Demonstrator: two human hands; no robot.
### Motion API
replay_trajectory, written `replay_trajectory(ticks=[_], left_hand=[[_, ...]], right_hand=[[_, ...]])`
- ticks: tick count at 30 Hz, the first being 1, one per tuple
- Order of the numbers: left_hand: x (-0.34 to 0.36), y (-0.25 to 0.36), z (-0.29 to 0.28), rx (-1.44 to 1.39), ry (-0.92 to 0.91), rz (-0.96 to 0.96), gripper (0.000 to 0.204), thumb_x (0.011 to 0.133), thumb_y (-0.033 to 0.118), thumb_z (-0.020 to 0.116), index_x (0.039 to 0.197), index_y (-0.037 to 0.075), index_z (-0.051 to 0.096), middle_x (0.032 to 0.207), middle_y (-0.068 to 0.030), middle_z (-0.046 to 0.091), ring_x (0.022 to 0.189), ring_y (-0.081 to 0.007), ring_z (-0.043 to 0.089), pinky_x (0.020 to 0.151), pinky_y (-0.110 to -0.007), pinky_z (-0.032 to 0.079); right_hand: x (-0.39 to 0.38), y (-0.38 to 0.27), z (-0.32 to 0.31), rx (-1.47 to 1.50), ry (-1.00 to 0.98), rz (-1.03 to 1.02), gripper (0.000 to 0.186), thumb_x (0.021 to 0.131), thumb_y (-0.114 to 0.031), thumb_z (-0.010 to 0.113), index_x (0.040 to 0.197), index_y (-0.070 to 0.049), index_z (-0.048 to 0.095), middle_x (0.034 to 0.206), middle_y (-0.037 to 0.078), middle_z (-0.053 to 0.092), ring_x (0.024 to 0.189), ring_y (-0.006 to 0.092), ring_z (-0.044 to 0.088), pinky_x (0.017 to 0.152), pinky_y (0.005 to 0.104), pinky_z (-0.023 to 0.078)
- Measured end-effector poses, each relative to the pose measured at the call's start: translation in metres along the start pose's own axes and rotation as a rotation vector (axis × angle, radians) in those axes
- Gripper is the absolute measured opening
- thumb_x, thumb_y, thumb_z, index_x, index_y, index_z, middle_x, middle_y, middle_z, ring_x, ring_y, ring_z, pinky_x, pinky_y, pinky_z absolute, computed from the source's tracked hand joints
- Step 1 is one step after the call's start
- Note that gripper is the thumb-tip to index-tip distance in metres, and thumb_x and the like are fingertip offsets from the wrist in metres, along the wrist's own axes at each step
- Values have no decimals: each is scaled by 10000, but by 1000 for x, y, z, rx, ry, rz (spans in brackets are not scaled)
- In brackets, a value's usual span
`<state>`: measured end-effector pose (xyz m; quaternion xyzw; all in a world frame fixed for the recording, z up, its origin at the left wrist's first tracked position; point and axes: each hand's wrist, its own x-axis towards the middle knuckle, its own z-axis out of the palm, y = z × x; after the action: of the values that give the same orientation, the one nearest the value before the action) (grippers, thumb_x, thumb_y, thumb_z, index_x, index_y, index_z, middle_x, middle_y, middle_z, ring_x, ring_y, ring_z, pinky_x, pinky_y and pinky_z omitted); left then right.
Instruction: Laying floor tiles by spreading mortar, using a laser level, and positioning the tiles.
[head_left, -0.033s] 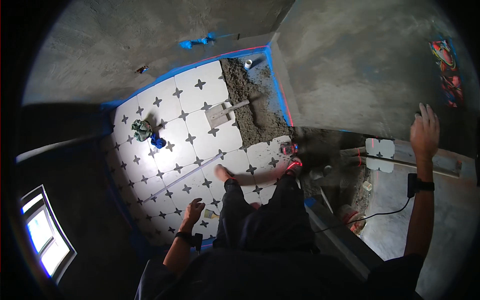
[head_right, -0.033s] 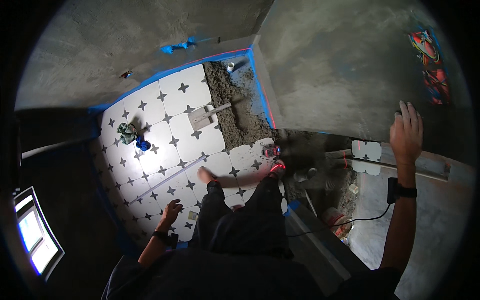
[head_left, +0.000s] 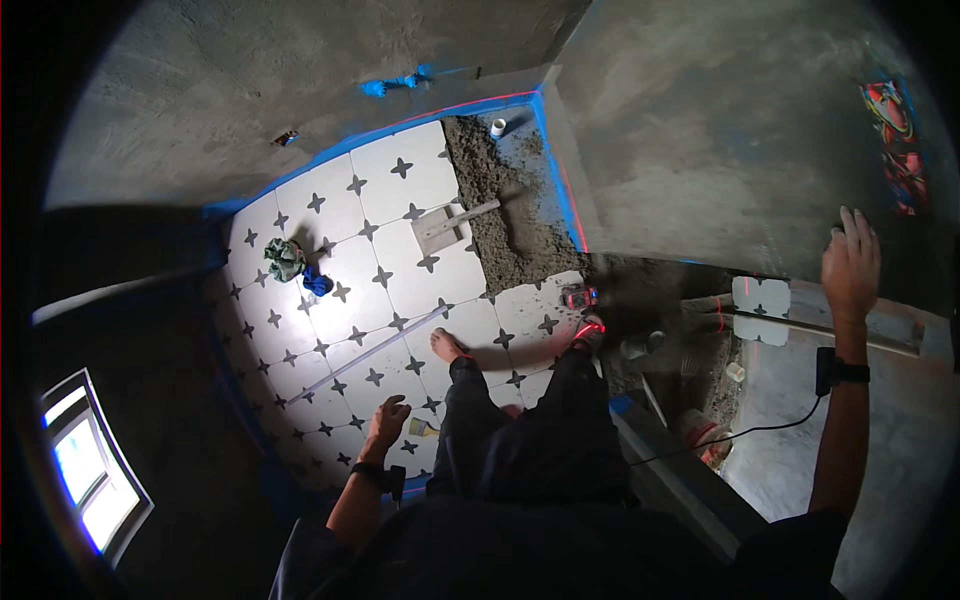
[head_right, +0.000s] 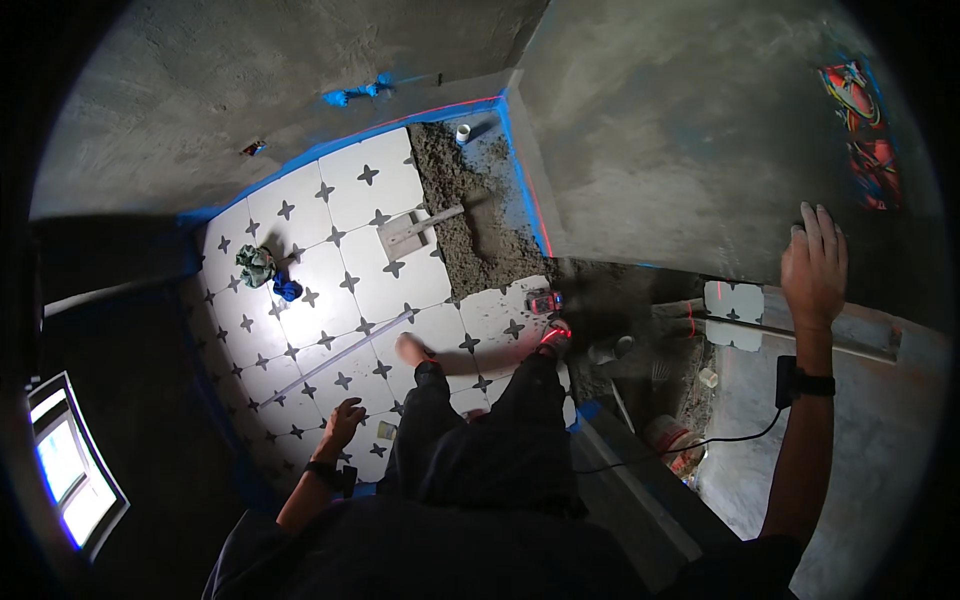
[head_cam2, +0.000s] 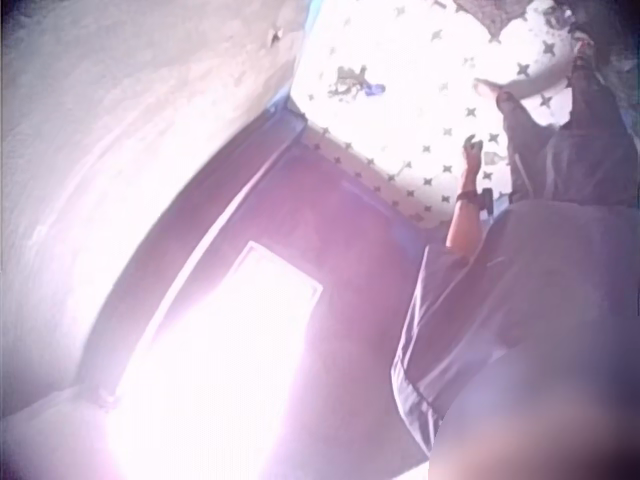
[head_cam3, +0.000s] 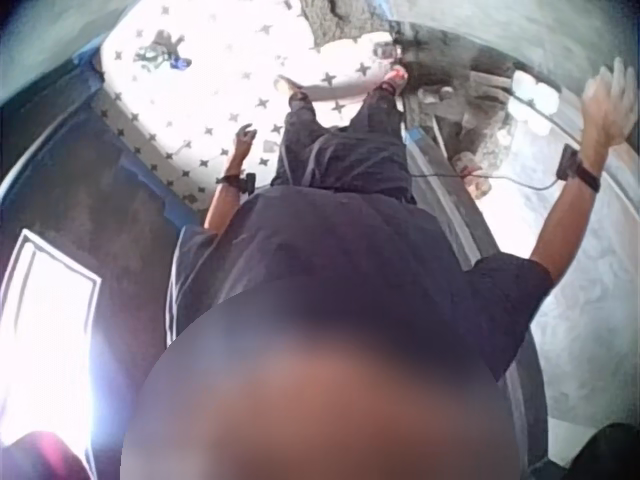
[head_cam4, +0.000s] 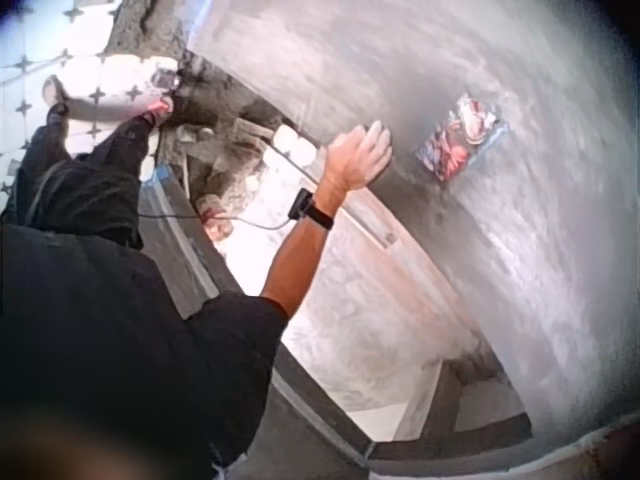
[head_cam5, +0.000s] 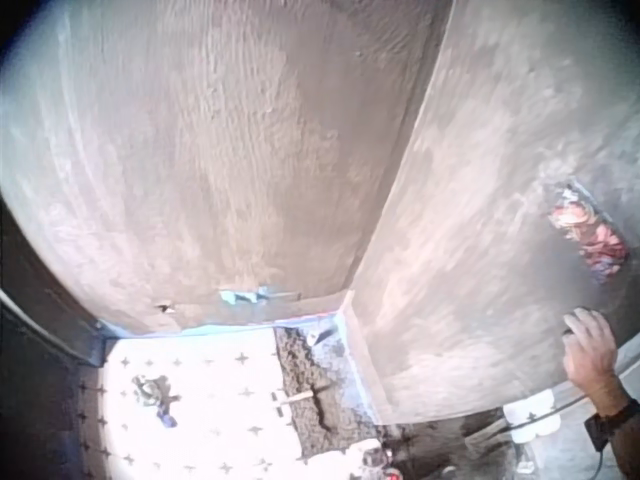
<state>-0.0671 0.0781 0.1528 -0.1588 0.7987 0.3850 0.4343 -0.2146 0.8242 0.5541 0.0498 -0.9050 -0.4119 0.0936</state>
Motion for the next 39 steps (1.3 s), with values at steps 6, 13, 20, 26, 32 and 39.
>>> replay_trajectory(ticks=[6, 13, 20, 26, 32, 39], left_hand=[[0, 16, -6, 32, -1, 21, 445, 880, 293, 654, 1225, 14, 616, 1017, -205, 722, 973, -303, 695, 867, -372, 522], [5, 14, -2, 83, -23, 17, 446, 884, 291, 652, 1235, 19, 612, 1025, -200, 721, 973, -307, 692, 869, -375, 519], [12, 8, 2, 66, -63, 7, 456, 885, 307, 653, 1247, 33, 608, 1043, -205, 716, 995, -315, 685, 878, -383, 517], [15, 8, 3, 58, -77, 13, 452, 888, 307, 654, 1246, 35, 609, 1045, -211, 714, 1002, -320, 684, 886, -385, 516], [16, 9, 7, 40, -75, 19, 466, 889, 301, 656, 1253, 17, 598, 1043, -210, 716, 1002, -316, 686, 881, -386, 519], [16, 25, 3, 81, -85, 15, 481, 903, 338, 621, 1262, 19, 591, 1063, -170, 724, 1005, -302, 691, 876, -377, 522]], right_hand=[[2, -1, -2, -6, 57, -36, 141, 869, -102, 639, 1005, -72, 620, 1359, 51, 557, 1309, 254, 488, 1087, 442, 418], [3, 0, -5, -1, 42, -42, 159, 850, -98, 642, 1006, -71, 624, 1364, 54, 556, 1303, 248, 492, 1079, 442, 422], [3, -1, -6, -13, 47, -37, 139, 854, -109, 643, 990, -81, 634, 1355, 43, 562, 1301, 237, 493, 1081, 437, 421], [6, -4, -9, -39, 26, -28, 130, 859, -111, 650, 983, -79, 632, 1341, 44, 569, 1297, 237, 497, 1071, 433, 429], [5, -1, -9, -32, -11, -48, 139, 868, -104, 637, 1002, -70, 623, 1339, 57, 566, 1298, 259, 495, 1069, 442, 427], [0, 2, 1, -41, -89, 8, 126, 892, -87, 606, 1012, -47, 609, 1372, 76, 536, 1316, 281, 474, 1103, 465, 400]])
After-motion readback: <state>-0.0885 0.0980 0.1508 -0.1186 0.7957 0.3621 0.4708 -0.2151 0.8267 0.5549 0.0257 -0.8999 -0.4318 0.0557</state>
